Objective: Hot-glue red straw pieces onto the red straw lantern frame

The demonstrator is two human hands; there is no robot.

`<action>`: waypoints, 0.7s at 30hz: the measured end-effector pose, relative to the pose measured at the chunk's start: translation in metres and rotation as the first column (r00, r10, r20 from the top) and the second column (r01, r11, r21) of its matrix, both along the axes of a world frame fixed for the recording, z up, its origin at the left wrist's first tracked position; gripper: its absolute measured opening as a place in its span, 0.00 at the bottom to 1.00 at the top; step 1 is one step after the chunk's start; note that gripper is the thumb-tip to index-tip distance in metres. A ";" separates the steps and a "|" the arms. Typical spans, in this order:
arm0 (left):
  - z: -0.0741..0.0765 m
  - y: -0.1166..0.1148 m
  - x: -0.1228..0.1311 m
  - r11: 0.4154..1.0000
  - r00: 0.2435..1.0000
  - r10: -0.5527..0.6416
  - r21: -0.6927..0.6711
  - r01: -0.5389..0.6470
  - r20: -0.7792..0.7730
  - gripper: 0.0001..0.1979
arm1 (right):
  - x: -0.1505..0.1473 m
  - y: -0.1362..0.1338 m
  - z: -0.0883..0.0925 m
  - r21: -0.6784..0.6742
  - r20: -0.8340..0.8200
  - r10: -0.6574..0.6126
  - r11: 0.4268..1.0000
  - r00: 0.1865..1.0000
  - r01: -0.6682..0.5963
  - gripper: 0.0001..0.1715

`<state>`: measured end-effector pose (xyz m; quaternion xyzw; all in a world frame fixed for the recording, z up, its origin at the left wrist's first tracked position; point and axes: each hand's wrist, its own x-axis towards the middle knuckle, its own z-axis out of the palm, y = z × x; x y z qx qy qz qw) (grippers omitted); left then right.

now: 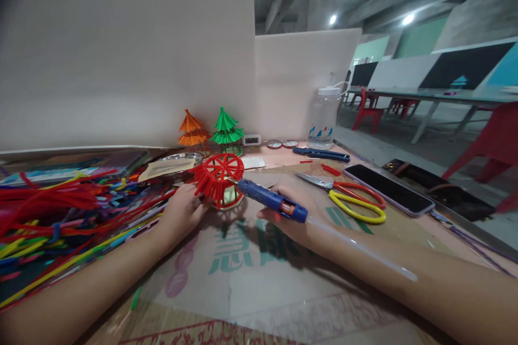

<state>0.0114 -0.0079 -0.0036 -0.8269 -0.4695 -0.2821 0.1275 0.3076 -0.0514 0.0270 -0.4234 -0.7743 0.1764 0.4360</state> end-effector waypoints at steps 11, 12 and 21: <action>0.004 -0.001 0.003 1.000 1.000 -0.014 -0.024 0.015 0.020 0.11 | -0.004 -0.003 0.000 -0.072 0.049 0.021 0.997 0.999 -0.018 0.15; 0.004 -0.001 0.003 0.999 1.000 -0.017 -0.027 0.018 0.024 0.11 | -0.003 -0.003 -0.001 -0.062 0.067 0.035 0.998 0.997 -0.031 0.14; 0.005 -0.002 0.005 1.000 1.000 -0.007 -0.020 0.007 -0.002 0.10 | 0.001 -0.001 -0.001 0.037 0.133 0.064 0.997 0.989 -0.069 0.14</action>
